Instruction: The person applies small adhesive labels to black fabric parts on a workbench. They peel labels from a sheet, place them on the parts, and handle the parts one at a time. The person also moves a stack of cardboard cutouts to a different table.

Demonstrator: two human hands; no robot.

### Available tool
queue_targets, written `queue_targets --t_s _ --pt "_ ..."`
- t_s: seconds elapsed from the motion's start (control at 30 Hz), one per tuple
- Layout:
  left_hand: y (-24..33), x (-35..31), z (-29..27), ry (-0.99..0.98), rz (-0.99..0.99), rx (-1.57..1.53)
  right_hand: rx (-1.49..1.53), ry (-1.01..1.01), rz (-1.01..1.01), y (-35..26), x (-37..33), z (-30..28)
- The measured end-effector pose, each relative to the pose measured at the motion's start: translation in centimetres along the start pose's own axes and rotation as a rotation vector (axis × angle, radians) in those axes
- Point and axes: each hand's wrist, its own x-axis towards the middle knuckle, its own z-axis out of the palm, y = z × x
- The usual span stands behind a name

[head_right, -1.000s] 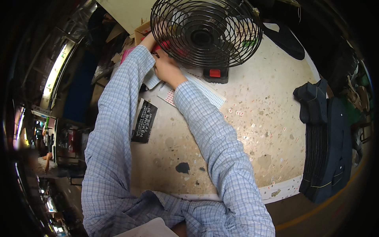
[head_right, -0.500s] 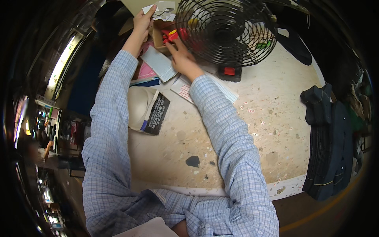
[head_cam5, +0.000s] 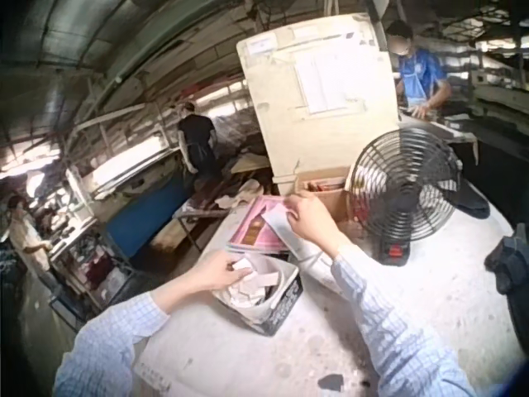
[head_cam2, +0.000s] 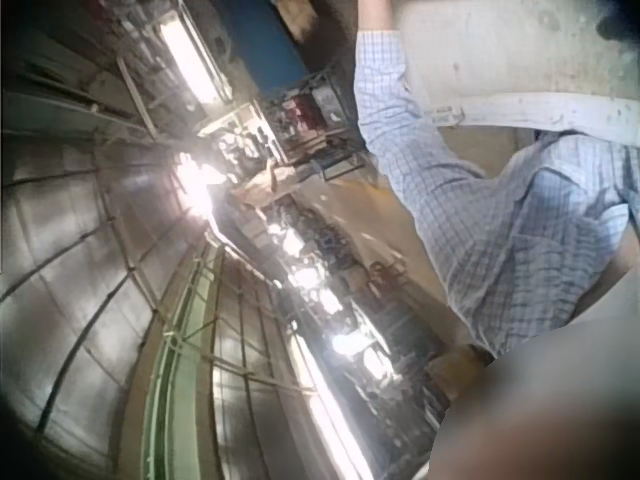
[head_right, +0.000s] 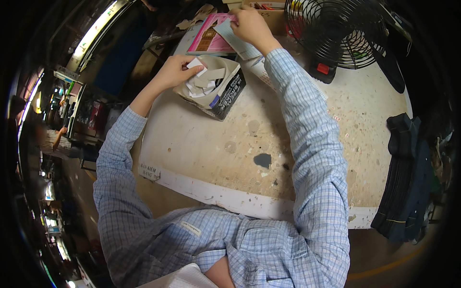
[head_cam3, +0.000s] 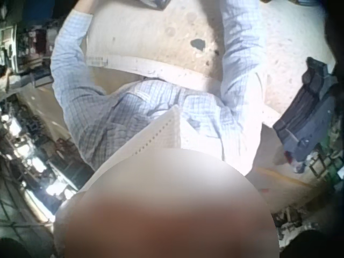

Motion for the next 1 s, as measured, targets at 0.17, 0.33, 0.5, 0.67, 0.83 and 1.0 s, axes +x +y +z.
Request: queue_targets --t_s 0.17,0.33,0.5,0.67,0.83,1.0 --pt "-2.1 -2.0 0.3 0.058 -0.045 0.102 0.118 -0.401 -0.236 -7.7 -2.0 -1.9" --pt "-2.0 -4.0 1.3 0.129 -0.004 0.151 -0.323 -0.871 -0.207 -12.5 -3.4 0.3" --pt "-1.6 -5.6 2.7 0.182 0.049 0.256 -0.450 -1.091 -0.216 -13.5 -3.4 3.8" --pt "-1.1 -6.0 2.4 0.164 0.017 0.155 -0.402 -1.266 0.073 -13.8 -3.7 6.5" --pt "-1.2 -7.6 2.7 0.131 0.023 0.179 -0.321 -1.274 -0.005 -14.1 -5.6 5.1" --pt "-1.0 -8.7 3.9 0.378 0.082 0.167 -0.323 -0.878 -0.068 -15.5 -5.6 1.0"
